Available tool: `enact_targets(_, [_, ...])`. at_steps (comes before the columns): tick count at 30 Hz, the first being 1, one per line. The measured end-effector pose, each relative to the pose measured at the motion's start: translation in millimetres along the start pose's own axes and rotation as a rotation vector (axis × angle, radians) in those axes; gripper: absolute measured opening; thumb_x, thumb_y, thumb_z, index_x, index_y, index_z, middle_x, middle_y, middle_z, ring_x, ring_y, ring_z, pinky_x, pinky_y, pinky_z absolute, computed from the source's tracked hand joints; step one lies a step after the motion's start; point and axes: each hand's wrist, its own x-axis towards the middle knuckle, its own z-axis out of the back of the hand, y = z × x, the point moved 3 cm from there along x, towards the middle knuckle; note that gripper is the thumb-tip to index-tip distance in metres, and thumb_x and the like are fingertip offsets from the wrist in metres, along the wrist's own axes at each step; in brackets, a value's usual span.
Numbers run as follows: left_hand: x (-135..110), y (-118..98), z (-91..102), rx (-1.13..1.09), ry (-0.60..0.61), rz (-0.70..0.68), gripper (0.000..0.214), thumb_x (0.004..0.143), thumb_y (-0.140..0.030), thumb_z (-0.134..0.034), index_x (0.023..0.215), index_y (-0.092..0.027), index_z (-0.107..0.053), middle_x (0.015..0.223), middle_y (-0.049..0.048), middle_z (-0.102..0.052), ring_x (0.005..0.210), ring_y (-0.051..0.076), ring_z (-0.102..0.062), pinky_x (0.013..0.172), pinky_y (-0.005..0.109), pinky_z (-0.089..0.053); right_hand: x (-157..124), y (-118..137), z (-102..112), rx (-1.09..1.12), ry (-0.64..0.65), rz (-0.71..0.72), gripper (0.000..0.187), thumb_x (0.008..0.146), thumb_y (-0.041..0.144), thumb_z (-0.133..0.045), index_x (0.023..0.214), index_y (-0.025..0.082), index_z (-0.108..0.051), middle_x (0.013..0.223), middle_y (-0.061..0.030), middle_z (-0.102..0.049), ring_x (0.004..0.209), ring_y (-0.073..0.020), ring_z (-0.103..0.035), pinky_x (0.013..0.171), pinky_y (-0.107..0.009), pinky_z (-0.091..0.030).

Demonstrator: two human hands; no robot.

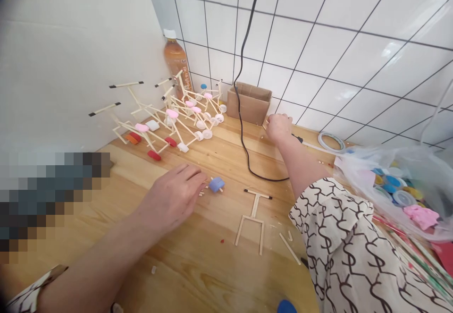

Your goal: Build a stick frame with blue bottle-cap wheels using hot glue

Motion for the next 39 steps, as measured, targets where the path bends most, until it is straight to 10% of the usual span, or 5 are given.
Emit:
enact_targets(7, [-1, -1, -1.5, 0.004, -0.042, -0.025, 0.016, 0.081, -0.006, -0.044, 0.079, -0.014, -0.059, 0.079, 0.0075, -0.059, 0.075, 0.022, -0.052, 0.067, 0.034, -0.045, 5, 15, -11, -0.258, -0.013, 0.085, 0.028, 0.083, 0.027, -0.050, 0.087, 0.006, -0.069, 0.103, -0.0237, -0.059, 0.105, -0.0406, -0.040, 0.082, -0.057, -0.025])
enact_targets(20, [-2, -3, -0.4, 0.009, -0.070, -0.020, 0.017, 0.083, -0.007, -0.045, 0.078, -0.015, -0.059, 0.077, 0.0062, -0.060, 0.073, 0.021, -0.052, 0.066, 0.033, -0.044, 2, 31, 18, -0.340, 0.068, 0.183, 0.033, 0.087, 0.028, -0.048, 0.087, 0.005, -0.071, 0.097, -0.0195, -0.058, 0.099, -0.0313, -0.037, 0.074, -0.047, -0.025])
enact_targets(32, [-3, -1, -1.8, 0.005, -0.077, -0.023, 0.015, 0.082, -0.008, -0.047, 0.079, -0.015, -0.059, 0.078, 0.0060, -0.060, 0.074, 0.022, -0.053, 0.066, 0.033, -0.045, -16, 39, -6, -0.466, 0.121, 0.425, 0.015, 0.076, 0.015, -0.055, 0.077, 0.012, -0.070, 0.086, -0.0141, -0.063, 0.093, -0.0305, -0.043, 0.076, -0.044, -0.025])
enact_targets(39, [-4, -1, -2.2, -0.004, -0.146, -0.060, 0.018, 0.085, -0.010, -0.044, 0.080, -0.014, -0.061, 0.079, 0.0070, -0.062, 0.075, 0.020, -0.054, 0.070, 0.033, -0.046, -74, 18, 58, -0.446, 0.042, 0.407, 0.023, 0.085, 0.021, -0.045, 0.077, 0.013, -0.065, 0.091, -0.0158, -0.063, 0.095, -0.0326, -0.044, 0.075, -0.043, -0.027])
